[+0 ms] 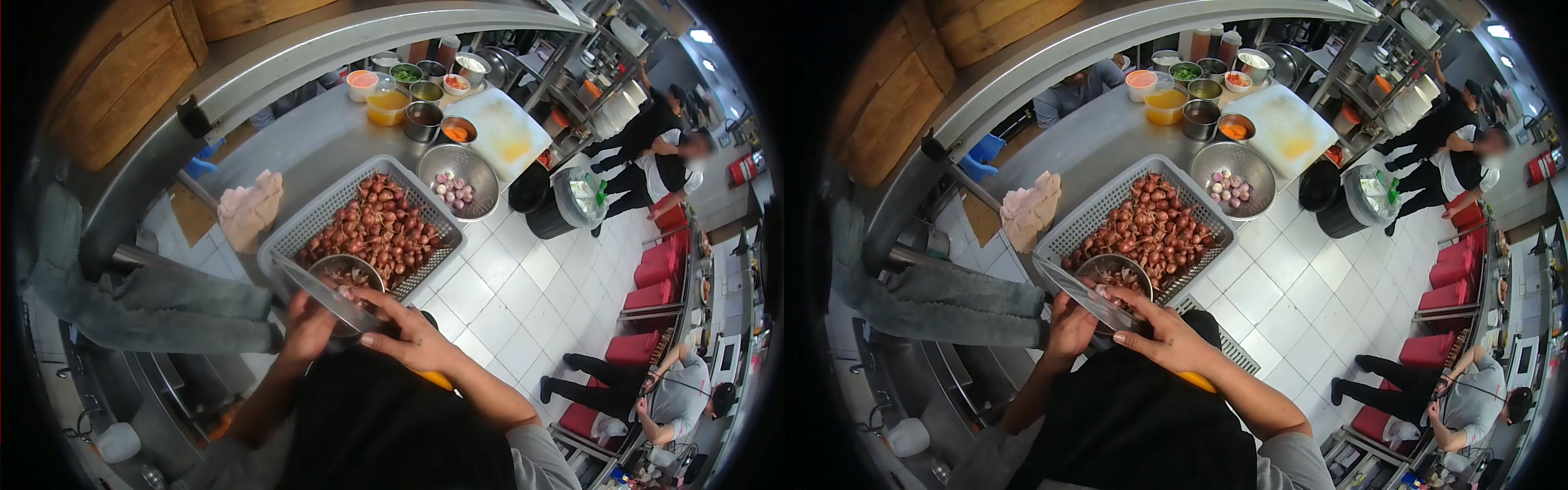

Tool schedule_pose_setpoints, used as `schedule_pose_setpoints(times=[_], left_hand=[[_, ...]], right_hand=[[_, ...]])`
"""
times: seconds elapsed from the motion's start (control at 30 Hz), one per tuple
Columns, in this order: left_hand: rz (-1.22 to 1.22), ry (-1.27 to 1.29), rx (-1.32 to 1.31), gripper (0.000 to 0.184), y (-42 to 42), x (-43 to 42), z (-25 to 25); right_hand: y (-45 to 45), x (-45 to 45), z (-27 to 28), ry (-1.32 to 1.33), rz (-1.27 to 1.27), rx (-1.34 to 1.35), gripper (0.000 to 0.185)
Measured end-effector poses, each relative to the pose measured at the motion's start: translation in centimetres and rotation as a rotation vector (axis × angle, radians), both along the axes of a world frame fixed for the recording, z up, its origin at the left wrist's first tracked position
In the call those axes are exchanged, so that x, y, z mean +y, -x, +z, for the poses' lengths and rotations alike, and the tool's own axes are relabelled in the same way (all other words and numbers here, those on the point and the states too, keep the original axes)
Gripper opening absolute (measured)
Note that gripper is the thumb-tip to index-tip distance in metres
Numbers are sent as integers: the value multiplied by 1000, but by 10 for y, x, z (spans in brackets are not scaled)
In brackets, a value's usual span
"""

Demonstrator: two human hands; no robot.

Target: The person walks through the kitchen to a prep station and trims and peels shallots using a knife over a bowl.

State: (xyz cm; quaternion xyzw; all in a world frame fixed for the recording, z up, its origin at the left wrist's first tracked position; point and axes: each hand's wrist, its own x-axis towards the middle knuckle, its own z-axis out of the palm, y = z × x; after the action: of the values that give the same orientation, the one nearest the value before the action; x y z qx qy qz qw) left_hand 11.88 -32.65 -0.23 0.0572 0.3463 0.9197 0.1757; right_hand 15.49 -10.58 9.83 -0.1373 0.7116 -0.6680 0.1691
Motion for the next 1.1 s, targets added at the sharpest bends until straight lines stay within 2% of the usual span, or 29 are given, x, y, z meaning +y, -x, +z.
schedule_pose_setpoints(times=[0.1,0.13,0.23,0.3,0.43,0.53,0.63,0.73,0.83,0.93,1.03,1.1], left_hand=[[30,-7,-58,32,-3,8,6],[42,-18,-81,30,-4,10,10],[-152,-8,-49,28,8,10,26],[-122,18,-71,29,6,11,27],[-90,29,-116,29,6,8,26],[-18,125,-115,27,7,5,27],[86,264,-78,23,9,-4,13],[205,475,-28,21,13,-11,6],[307,485,-64,21,16,-12,6],[393,506,23,21,23,-2,12],[398,594,81,21,39,15,28],[364,641,192,21,57,30,24]], right_hand=[[2,-1,-19,42,2,63,57],[2,0,-22,73,-12,7,55],[3,3,-24,143,-70,-117,52],[6,5,-23,161,-125,-144,52],[7,10,-28,63,-120,-170,51],[7,9,-41,53,-155,-309,54],[8,3,-43,136,-153,-313,59],[10,6,-86,-33,-38,-46,61],[11,14,-78,-126,61,-174,64],[11,15,-73,-226,0,-338,66],[2,19,-83,-62,-213,-250,61],[-4,35,-80,36,-322,-383,53]])
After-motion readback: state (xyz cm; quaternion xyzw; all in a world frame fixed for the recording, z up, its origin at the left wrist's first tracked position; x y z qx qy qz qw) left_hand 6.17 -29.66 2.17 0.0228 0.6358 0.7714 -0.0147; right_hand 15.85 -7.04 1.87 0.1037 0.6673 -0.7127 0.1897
